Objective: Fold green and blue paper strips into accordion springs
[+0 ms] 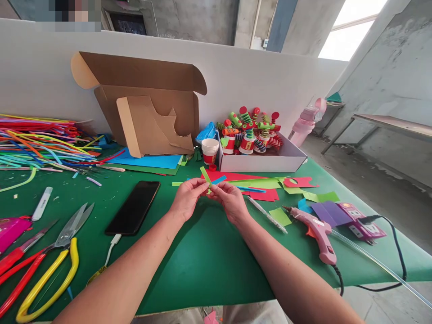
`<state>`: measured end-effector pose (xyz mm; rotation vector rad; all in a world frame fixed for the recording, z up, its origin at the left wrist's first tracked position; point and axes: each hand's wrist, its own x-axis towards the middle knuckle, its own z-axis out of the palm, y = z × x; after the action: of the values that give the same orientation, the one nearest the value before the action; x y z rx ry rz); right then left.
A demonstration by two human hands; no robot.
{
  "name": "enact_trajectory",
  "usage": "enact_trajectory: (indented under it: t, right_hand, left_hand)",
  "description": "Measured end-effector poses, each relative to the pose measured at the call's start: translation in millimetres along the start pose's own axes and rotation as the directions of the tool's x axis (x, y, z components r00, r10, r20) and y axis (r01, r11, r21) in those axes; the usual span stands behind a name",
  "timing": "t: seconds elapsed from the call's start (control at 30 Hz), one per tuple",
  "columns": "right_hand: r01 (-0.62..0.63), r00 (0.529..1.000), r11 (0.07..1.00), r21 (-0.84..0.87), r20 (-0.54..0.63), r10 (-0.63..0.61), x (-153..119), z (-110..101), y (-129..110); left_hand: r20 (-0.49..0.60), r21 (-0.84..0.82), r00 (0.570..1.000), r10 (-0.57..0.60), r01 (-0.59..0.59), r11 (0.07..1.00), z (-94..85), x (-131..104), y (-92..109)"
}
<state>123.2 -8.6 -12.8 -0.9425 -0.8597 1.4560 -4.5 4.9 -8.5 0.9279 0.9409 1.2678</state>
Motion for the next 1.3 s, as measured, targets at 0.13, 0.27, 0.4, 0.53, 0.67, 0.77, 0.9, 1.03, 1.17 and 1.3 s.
enact_trajectory:
  t: [0.13,0.27,0.4,0.53,0.67,0.77,0.9,1.03,1.17,1.3]
  right_hand:
    - [-0.014,1.000,1.000,-0.008,0.013,0.014,-0.6,0.0,-2.1]
    - [0.024,1.000,0.996,-0.084,0.003,-0.024,-1.5,0.3,-2.9]
    - [0.050,0.999,0.990,-0.134,-0.007,-0.051,-2.3,-0.3,-3.5]
    - [0.038,0.998,0.985,-0.166,-0.044,-0.046,-1.8,-0.6,-3.2]
    - [0.067,0.992,0.985,-0.160,-0.092,-0.083,-1.5,2.0,0.9]
    - [0.096,0.988,0.983,-0.154,-0.106,-0.114,-2.0,5.0,5.1]
    - [0.124,0.986,0.984,-0.128,-0.093,-0.136,-1.2,5.5,6.9]
    - [0.130,0.987,0.982,-0.136,-0.081,-0.142,1.6,2.0,5.2]
    - [0.141,0.981,0.971,-0.193,-0.104,-0.163,4.1,-1.4,2.2]
    - [0.162,0.970,0.961,-0.224,-0.140,-0.197,6.2,-5.0,-2.5]
  left_hand:
    - [0.033,-0.046,0.999,-0.043,0.044,0.998,-1.7,-0.5,3.4]
    - [0.047,-0.054,0.997,-0.055,0.057,0.997,-2.2,-1.2,4.2]
    - [0.032,-0.033,0.998,-0.050,0.051,0.998,-2.4,-1.2,4.0]
    - [0.019,0.018,0.999,-0.041,0.041,0.999,0.2,-1.7,2.7]
    - [0.020,-0.040,0.999,-0.026,0.027,0.999,6.5,-3.1,-2.4]
    - [-0.024,-0.076,1.000,-0.018,0.017,0.997,7.8,-2.0,-6.9]
    - [-0.064,0.007,0.998,0.013,-0.012,1.000,3.0,1.3,-9.1]
    - [-0.018,0.075,1.000,0.025,-0.024,0.997,1.2,1.0,-6.4]
    - [-0.006,0.111,1.000,0.024,-0.023,0.994,2.3,0.0,-1.8]
    - [-0.044,0.125,0.999,0.033,-0.027,0.992,-0.5,2.6,0.8]
